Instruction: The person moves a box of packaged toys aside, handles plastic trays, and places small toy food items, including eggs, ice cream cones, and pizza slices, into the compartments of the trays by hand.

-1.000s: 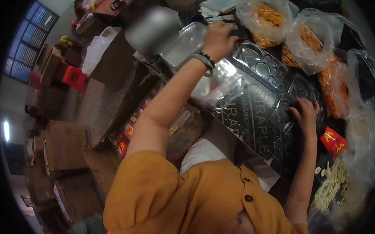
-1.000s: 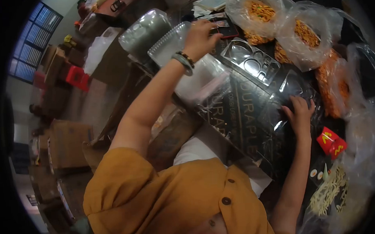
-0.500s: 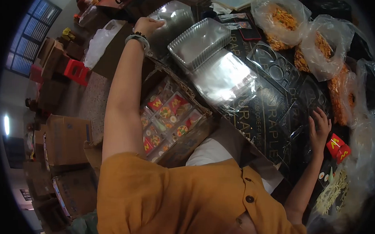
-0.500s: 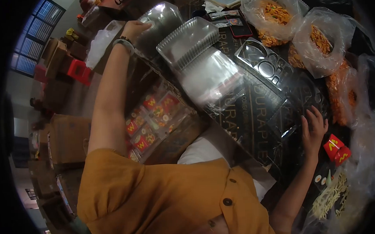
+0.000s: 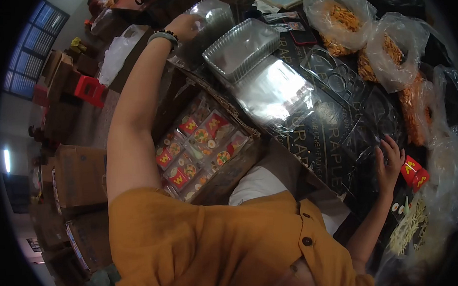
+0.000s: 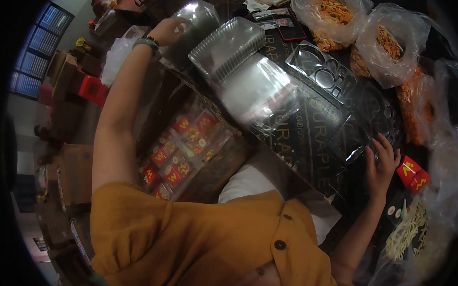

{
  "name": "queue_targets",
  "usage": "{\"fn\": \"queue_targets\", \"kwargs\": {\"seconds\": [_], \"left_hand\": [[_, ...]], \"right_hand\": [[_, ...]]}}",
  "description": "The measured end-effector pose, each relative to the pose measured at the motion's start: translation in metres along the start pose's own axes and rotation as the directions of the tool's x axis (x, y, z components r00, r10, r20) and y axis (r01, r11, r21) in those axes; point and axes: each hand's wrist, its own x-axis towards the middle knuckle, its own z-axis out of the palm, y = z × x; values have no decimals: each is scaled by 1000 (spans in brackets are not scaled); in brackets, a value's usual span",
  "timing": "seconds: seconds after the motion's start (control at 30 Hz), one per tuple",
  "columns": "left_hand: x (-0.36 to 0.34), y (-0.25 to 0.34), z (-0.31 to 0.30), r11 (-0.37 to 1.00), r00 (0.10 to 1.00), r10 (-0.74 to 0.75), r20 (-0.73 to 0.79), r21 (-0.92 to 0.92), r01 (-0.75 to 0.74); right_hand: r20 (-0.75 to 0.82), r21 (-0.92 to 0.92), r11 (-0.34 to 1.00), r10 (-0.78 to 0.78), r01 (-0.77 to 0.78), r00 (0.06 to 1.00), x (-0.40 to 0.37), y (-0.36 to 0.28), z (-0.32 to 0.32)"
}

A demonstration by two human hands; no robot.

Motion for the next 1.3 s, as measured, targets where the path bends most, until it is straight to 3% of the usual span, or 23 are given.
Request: {"fn": "queue_targets", "kwargs": {"seconds": [0.03, 0.17, 0.23, 0.27, 0.33, 0.37, 0.43, 0.5, 0.53, 0.57, 0.6, 0.67, 0.7, 0.8, 0.97, 1.03, 1.07, 1.1, 1.17, 1.23, 1.3], "left_hand": [[0, -3, 3, 996, 996, 85, -31, 11, -85], [-3, 4, 4, 992, 985, 82, -150, 103, -67], [-11, 23, -8, 982, 975, -141, -169, 101, 160], [-14, 27, -12, 982, 976, -134, -172, 107, 154], [-22, 32, -20, 953, 869, -194, -456, 122, 277], [-25, 36, -28, 953, 868, -188, -460, 128, 274], [-31, 48, -51, 998, 726, -39, -686, 13, 66], [-37, 64, -67, 995, 767, -101, -633, -76, 69], [-39, 76, -70, 926, 849, -146, -508, -372, -64], [-39, 91, -69, 747, 924, -134, -357, -650, -142], [-40, 112, -66, 724, 938, -108, -330, -672, -153], [-38, 160, -47, 551, 989, 110, -100, -822, -144], [-35, 179, -30, 584, 993, 115, -9, -809, -75], [-22, 225, 18, 641, 920, 351, 176, -761, -99], [-17, 269, 47, 435, 949, 291, 124, -900, -16], [-28, 278, 49, 167, 963, 76, 257, -956, 242], [-38, 288, 45, 32, 954, 29, 298, -954, 297], [-46, 293, 44, 35, 955, 27, 296, -955, 295], [-61, 298, 46, -201, 926, -16, 377, -909, 366], [-71, 303, 53, -271, 926, -53, 373, -898, 346], [-81, 315, 60, -497, 913, -83, 398, -811, 308]], "right_hand": [[-3, 3, 1000, 2, -2, 1000, -1, -2, -1], [-54, 35, 999, 7, -5, 999, -9, -6, -6], [-71, 45, 999, 11, -8, 997, -14, -5, -9], [-70, 46, 999, 14, -11, 997, -18, -4, -12], [-75, 52, 999, 17, -13, 997, -23, 0, -17], [-89, 67, 997, 29, -24, 996, -26, 3, -20], [-108, 85, 996, 49, -40, 993, -29, 5, -21], [-133, 168, 983, 103, -80, 986, -32, 6, -23], [-134, 158, 982, 126, -105, 983, -32, 7, -23], [-146, 152, 985, 99, -77, 984, -30, 6, -21], [-150, 138, 989, 81, -60, 985, -31, 7, -20], [-145, 139, 989, 78, -58, 986, -31, 4, -17], [-159, 120, 992, 66, -48, 985, -31, 1, -16], [-173, 110, 992, 73, -54, 982, -35, -9, -22], [-216, 177, 982, 110, -71, 970, -50, 1, -32], [-221, 179, 980, 128, -89, 967, -52, -2, -36], [-222, 177, 980, 129, -90, 966, -53, 0, -36], [-224, 190, 977, 136, -94, 965, -53, 1, -33], [-226, 216, 973, 136, -87, 965, -49, -1, -28], [-195, 176, 981, 118, -84, 974, -44, -5, -24], [-170, 183, 980, 107, -76, 980, -40, -9, -20]]}}
